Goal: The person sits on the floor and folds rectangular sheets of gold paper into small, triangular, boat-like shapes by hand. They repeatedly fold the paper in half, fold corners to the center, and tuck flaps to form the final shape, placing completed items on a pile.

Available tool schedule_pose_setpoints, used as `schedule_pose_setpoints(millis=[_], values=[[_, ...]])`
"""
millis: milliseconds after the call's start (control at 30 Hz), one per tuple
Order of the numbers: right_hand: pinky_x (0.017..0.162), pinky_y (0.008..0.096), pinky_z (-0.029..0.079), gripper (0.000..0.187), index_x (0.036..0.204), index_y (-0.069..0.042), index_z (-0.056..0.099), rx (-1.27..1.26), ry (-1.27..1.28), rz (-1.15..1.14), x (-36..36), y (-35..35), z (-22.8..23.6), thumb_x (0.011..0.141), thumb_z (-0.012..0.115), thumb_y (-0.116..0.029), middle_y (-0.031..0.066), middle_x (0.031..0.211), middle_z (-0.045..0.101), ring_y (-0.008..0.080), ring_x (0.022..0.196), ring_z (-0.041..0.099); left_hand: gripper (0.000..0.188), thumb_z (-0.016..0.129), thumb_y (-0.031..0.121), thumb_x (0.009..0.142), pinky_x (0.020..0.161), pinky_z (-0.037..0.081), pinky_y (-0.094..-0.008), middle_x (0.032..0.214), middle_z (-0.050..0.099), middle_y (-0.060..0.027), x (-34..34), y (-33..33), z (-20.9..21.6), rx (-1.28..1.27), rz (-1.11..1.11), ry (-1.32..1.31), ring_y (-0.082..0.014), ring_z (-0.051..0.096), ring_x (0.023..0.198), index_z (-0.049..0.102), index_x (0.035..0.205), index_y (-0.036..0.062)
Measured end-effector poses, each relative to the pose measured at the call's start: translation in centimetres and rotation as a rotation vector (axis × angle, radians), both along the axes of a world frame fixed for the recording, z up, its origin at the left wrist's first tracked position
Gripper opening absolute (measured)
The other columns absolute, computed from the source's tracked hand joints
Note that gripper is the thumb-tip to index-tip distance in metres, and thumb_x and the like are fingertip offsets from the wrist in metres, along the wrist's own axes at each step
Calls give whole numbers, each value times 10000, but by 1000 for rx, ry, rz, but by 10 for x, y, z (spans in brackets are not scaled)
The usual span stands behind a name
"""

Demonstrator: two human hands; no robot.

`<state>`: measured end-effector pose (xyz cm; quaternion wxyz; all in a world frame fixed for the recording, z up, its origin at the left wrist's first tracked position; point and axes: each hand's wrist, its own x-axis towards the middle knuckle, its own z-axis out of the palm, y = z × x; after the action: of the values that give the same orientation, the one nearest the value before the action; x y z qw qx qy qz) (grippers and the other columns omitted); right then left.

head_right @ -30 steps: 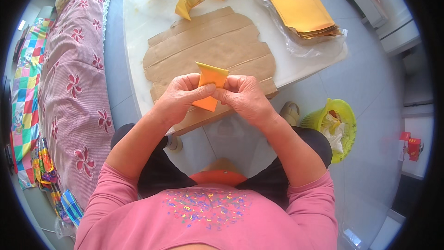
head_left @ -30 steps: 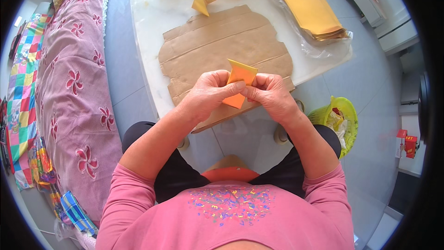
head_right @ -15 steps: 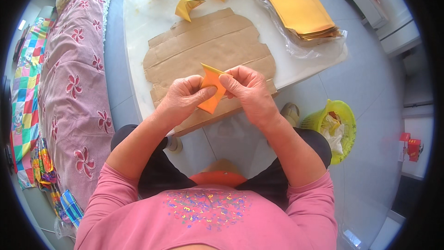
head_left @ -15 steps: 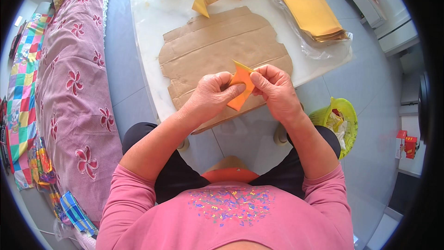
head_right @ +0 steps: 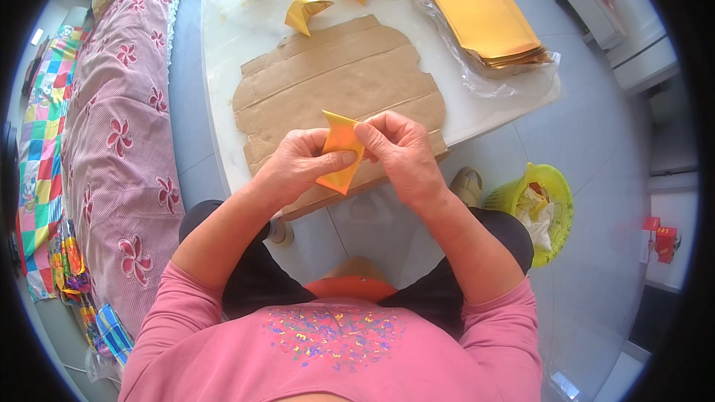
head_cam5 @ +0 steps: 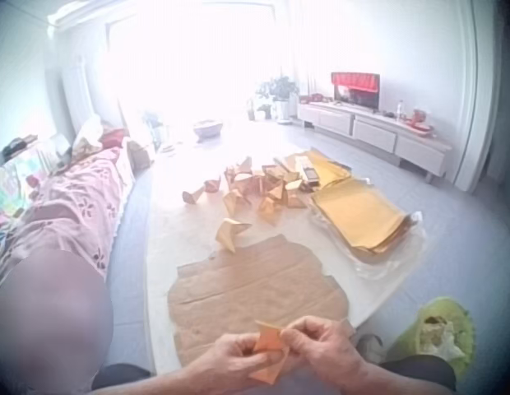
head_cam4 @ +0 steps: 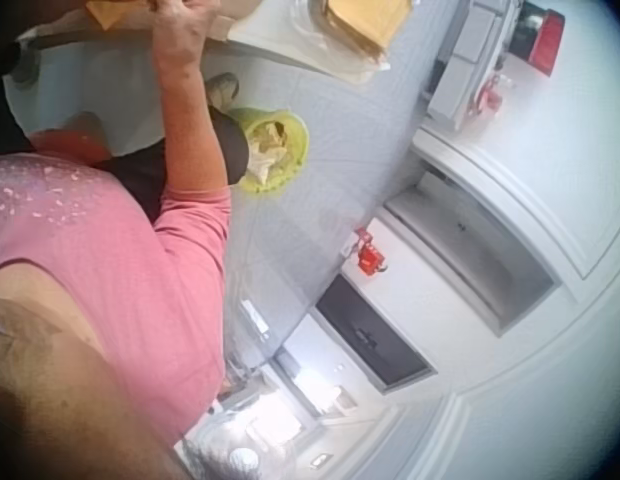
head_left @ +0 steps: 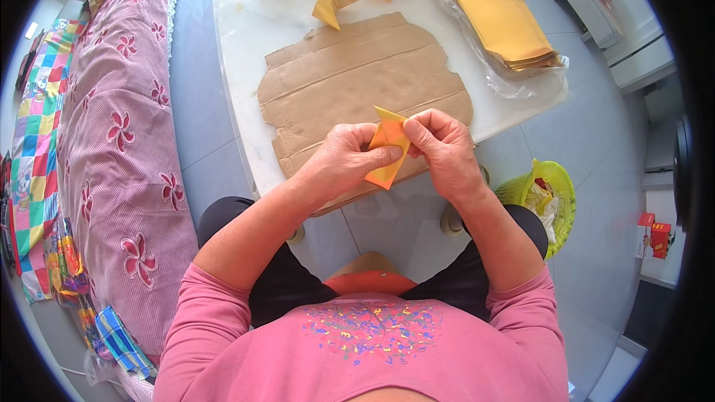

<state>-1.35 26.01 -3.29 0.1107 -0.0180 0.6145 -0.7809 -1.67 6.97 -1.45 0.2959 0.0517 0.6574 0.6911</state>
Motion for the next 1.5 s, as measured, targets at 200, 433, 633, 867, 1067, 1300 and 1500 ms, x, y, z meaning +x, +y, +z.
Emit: schedule_pose_setpoints(millis=[200, 433, 633, 867, 1067, 1300, 1500], values=[[649, 202, 428, 168, 875, -36, 652, -20, 4, 3, 1, 1, 0, 940, 672, -189, -18, 750, 612, 50, 683, 510, 294, 692, 207, 923, 785, 487, -245, 971, 676, -2, -2, -3, -3, -3, -24, -10, -67, 590, 875, 681, 1144, 13], [657, 197, 422, 148, 857, -44, 645, 0, 34, -12, 1, -1, 0, 943, 665, -164, -19, 745, 606, 50, 689, 513, 285, 692, 181, 920, 781, 492, -247, 970, 679, -9, -3, -4, 0, -75, -36, 1, -69, 593, 872, 677, 1145, 7], [697, 205, 461, 147, 894, -24, 643, 14, 91, -14, 2, -2, 2, 948, 664, -159, -25, 793, 627, 39, 736, 537, 279, 700, 141, 908, 782, 507, -260, 984, 681, -27, -3, -3, -1, -27, -19, -6, -85, 611, 873, 671, 1140, -10], [710, 198, 449, 54, 944, -45, 619, 18, 211, -48, 6, -3, 6, 925, 667, -58, -27, 868, 600, 44, 769, 535, 239, 708, 118, 894, 837, 537, -304, 1017, 696, -63, -7, -4, -10, 344, 234, -104, -135, 658, 907, 679, 1098, -4], [754, 208, 468, 83, 931, -36, 608, 69, 229, 6, 9, -5, 10, 903, 668, 12, -30, 873, 596, 41, 807, 551, 204, 707, 56, 880, 855, 518, -300, 1012, 700, -72, -6, -2, -11, 382, 261, -132, -149, 649, 930, 685, 1077, 9], [757, 224, 492, 68, 941, -13, 623, 41, 178, 25, 7, -1, 8, 904, 678, -25, 0, 889, 640, 60, 827, 579, 244, 725, 106, 879, 824, 531, -295, 994, 705, -67, -4, 0, -11, 274, 229, -36, -141, 662, 882, 687, 1094, -3], [717, 194, 462, 88, 964, -24, 630, 70, 137, -3, 8, 0, 12, 908, 689, -59, -26, 860, 637, 34, 783, 555, 229, 713, 88, 883, 807, 537, -291, 987, 710, -61, 0, 2, 0, 290, 199, -55, -144, 666, 875, 690, 1096, 8]])
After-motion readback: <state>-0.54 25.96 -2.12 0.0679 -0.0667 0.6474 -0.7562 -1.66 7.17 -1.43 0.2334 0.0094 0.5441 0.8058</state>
